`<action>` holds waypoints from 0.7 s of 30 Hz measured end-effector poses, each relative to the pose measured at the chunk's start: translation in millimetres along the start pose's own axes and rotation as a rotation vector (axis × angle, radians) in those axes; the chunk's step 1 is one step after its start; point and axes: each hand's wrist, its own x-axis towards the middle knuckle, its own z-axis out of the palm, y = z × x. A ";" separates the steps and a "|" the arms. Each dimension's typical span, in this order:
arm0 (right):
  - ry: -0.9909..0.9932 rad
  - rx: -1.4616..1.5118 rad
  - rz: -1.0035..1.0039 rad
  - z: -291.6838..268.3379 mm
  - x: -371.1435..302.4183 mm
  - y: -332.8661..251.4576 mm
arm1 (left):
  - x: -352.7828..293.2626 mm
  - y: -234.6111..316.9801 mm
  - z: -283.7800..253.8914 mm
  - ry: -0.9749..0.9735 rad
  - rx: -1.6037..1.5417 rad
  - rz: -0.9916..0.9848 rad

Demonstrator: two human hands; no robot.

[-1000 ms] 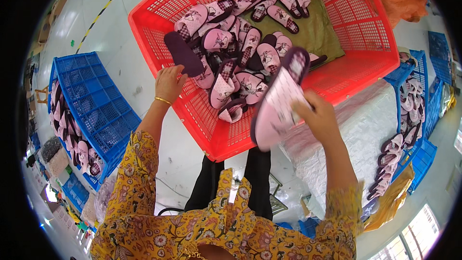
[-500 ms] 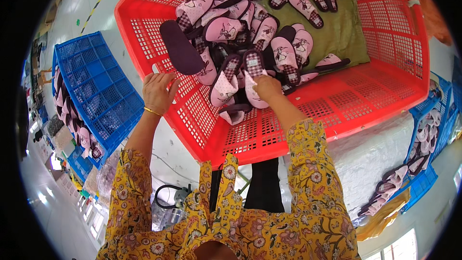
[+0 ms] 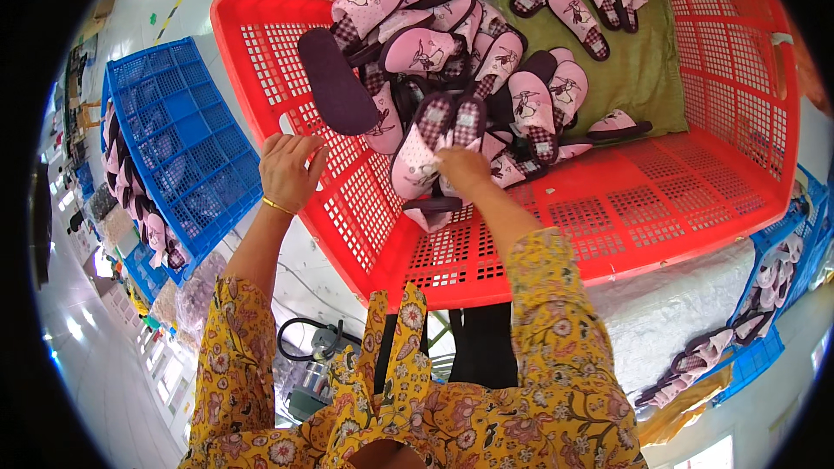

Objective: The person sits on the floor and removes paper tags from pink slippers, then transfers them from a red basket to a blue basket. The person handles the slippers one at a time, placing them into the blue basket.

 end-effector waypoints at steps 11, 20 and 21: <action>0.297 0.829 0.131 -154.4 -52.5 -26.2 | -5.4 -2.5 -2.3 0.022 -0.011 0.006; 0.770 1.358 0.287 -200.5 -176.1 -92.7 | -5.4 -9.6 12.3 0.144 0.016 0.090; 0.811 1.347 0.278 -200.1 -195.5 -94.2 | -10.6 -16.1 12.8 0.088 0.057 0.071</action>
